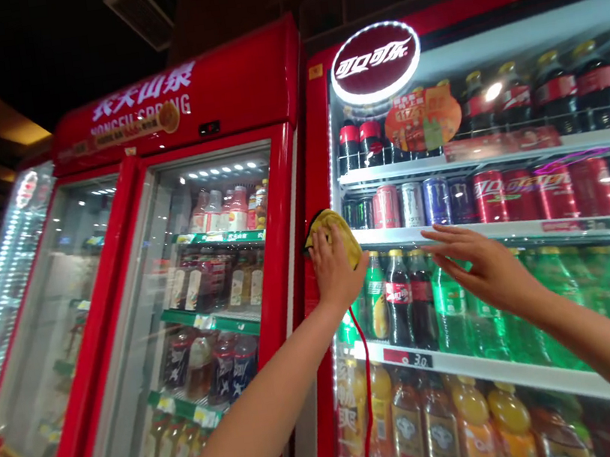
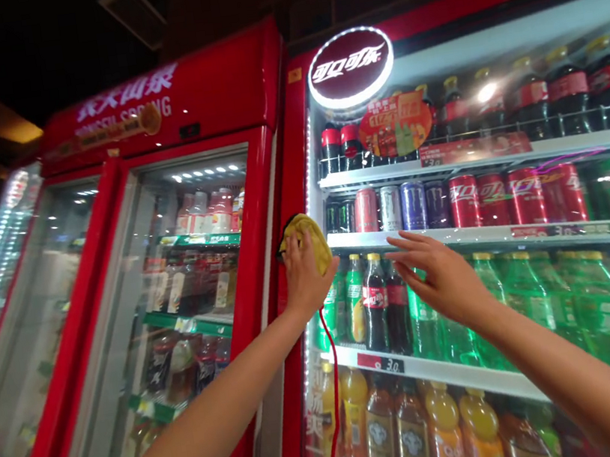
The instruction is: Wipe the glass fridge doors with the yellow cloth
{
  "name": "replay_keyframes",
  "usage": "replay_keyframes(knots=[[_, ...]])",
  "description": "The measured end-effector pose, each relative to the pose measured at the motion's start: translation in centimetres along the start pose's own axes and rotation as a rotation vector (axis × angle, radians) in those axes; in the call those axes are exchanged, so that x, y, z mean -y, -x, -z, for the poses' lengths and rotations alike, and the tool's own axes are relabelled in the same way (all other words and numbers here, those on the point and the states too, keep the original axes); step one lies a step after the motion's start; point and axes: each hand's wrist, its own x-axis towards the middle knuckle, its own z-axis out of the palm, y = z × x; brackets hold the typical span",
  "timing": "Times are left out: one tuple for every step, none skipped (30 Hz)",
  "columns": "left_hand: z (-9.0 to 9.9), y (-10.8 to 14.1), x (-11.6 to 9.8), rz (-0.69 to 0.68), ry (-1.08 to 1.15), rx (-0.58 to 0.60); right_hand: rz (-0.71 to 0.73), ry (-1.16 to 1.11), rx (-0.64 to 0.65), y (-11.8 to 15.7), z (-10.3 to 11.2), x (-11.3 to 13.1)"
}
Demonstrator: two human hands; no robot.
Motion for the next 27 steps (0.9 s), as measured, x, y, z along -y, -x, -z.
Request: replay_keyframes(knots=[[0.1, -0.9, 0.0, 0.018, -0.004, 0.002, 0.041, 0.058, 0.011, 0.2, 0.5, -0.2], [0.2, -2.0, -0.2, 0.036, -0.013, 0.005, 0.069, 0.105, 0.016, 0.2, 1.0, -0.4], [0.4, -3.3, -0.4, 0.047, -0.024, 0.011, 0.087, 0.142, 0.018, 0.2, 1.3, -0.6], [0.5, -4.5, -0.8, 0.080, -0.039, 0.003, 0.095, 0.171, 0.016, 0.1, 1.5, -0.8], [0.5, -5.4, -1.3, 0.117, -0.053, -0.011, 0.098, 0.197, 0.009, -0.1, 1.5, -0.9], [0.5, -6.0, -1.8, 0.149, -0.066, -0.031, 0.099, 0.220, 0.003, -0.3, 1.4, -1.0], [0.4, -6.1, -2.3, 0.166, -0.077, -0.048, 0.099, 0.245, 0.003, -0.5, 1.2, -0.9], [0.3, -5.7, -2.7, 0.151, -0.083, -0.053, 0.100, 0.270, 0.011, -0.6, 0.9, -0.8], [0.2, -5.0, -2.9, 0.101, -0.086, -0.042, 0.106, 0.297, 0.025, -0.8, 0.7, -0.5], [0.2, -3.9, -2.8, 0.023, -0.085, -0.016, 0.117, 0.326, 0.045, -0.9, 0.4, -0.3], [0.3, -2.8, -2.5, -0.070, -0.082, 0.024, 0.135, 0.354, 0.065, -1.0, 0.2, 0.0], [0.4, -1.8, -2.1, -0.159, -0.075, 0.070, 0.160, 0.381, 0.081, -1.0, 0.1, 0.2], [0.7, -1.0, -1.5, -0.227, -0.066, 0.110, 0.188, 0.406, 0.090, -1.0, 0.0, 0.3], [1.0, -0.7, -0.9, -0.250, -0.055, 0.134, 0.213, 0.431, 0.096, -1.0, 0.0, 0.3], [1.2, -0.8, -0.4, -0.216, -0.048, 0.130, 0.229, 0.454, 0.098, -1.1, 0.1, 0.2], [1.3, -1.4, -0.2, -0.141, -0.046, 0.102, 0.234, 0.477, 0.097, -1.1, 0.3, -0.1], [1.3, -2.4, -0.4, -0.050, -0.047, 0.063, 0.226, 0.499, 0.093, -1.2, 0.4, -0.4], [1.2, -3.5, -0.9, 0.042, -0.051, 0.021, 0.208, 0.519, 0.088, -1.4, 0.5, -0.8], [0.9, -4.8, -1.8, 0.110, -0.056, -0.013, 0.184, 0.536, 0.084, -1.5, 0.6, -1.2], [0.5, -5.9, -2.9, 0.154, -0.061, -0.037, 0.157, 0.552, 0.083, -1.7, 0.7, -1.5], [0.1, -6.7, -4.1, 0.182, -0.067, -0.059, 0.130, 0.567, 0.085, -1.8, 0.6, -1.8], [-0.3, -7.1, -5.3, 0.169, -0.069, -0.068, 0.102, 0.580, 0.089, -1.9, 0.5, -1.9], [-0.7, -7.1, -6.3, 0.129, -0.069, -0.069, 0.077, 0.591, 0.096, -1.9, 0.4, -2.0], [-1.0, -6.7, -6.9, 0.057, -0.067, -0.058, 0.056, 0.599, 0.104, -1.7, 0.2, -2.1], [-1.1, -5.9, -7.2, -0.042, -0.064, -0.032, 0.041, 0.604, 0.113, -1.4, 0.0, -2.1], [-1.1, -4.9, -6.9, -0.153, -0.059, 0.008, 0.034, 0.606, 0.124, -1.1, -0.1, -2.1], [-0.9, -3.8, -6.3, -0.262, -0.056, 0.056, 0.034, 0.607, 0.135, -0.6, -0.3, -2.1]])
